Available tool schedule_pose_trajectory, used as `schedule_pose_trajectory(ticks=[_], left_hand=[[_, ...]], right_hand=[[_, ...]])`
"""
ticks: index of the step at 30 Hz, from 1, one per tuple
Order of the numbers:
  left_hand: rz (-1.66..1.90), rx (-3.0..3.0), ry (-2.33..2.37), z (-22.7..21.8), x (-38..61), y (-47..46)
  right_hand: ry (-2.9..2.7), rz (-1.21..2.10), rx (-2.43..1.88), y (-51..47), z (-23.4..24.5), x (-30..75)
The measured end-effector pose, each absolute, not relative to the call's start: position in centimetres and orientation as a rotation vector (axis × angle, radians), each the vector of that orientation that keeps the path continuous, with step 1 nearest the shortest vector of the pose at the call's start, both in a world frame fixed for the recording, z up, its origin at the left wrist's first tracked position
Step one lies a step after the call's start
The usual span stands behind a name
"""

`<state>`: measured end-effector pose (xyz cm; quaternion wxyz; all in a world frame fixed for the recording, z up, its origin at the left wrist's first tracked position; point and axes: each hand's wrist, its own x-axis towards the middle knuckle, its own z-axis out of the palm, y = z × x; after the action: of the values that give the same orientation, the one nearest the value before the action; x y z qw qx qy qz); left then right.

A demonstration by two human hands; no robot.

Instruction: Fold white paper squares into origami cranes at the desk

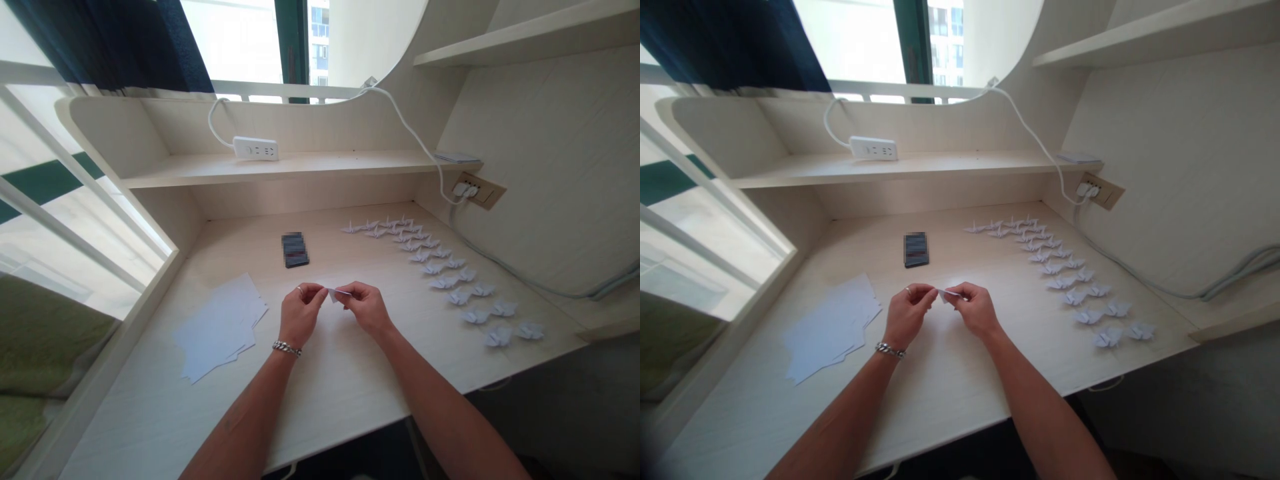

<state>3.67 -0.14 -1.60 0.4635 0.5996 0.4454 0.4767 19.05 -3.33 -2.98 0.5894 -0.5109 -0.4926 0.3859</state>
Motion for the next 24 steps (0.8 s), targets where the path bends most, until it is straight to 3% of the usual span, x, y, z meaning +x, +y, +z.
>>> schedule_pose_trajectory(ticks=[8, 24], left_hand=[[1.076, 1.116, 0.896, -1.55, 4.37, -0.66], [1.158, 1.214, 0.891, -2.11, 4.21, -0.36]], right_hand=[[-1.155, 0.793, -1.187, -3.41, -2.77, 18.52], [-1.115, 1.083, -1.072, -3.72, -2.69, 18.34]])
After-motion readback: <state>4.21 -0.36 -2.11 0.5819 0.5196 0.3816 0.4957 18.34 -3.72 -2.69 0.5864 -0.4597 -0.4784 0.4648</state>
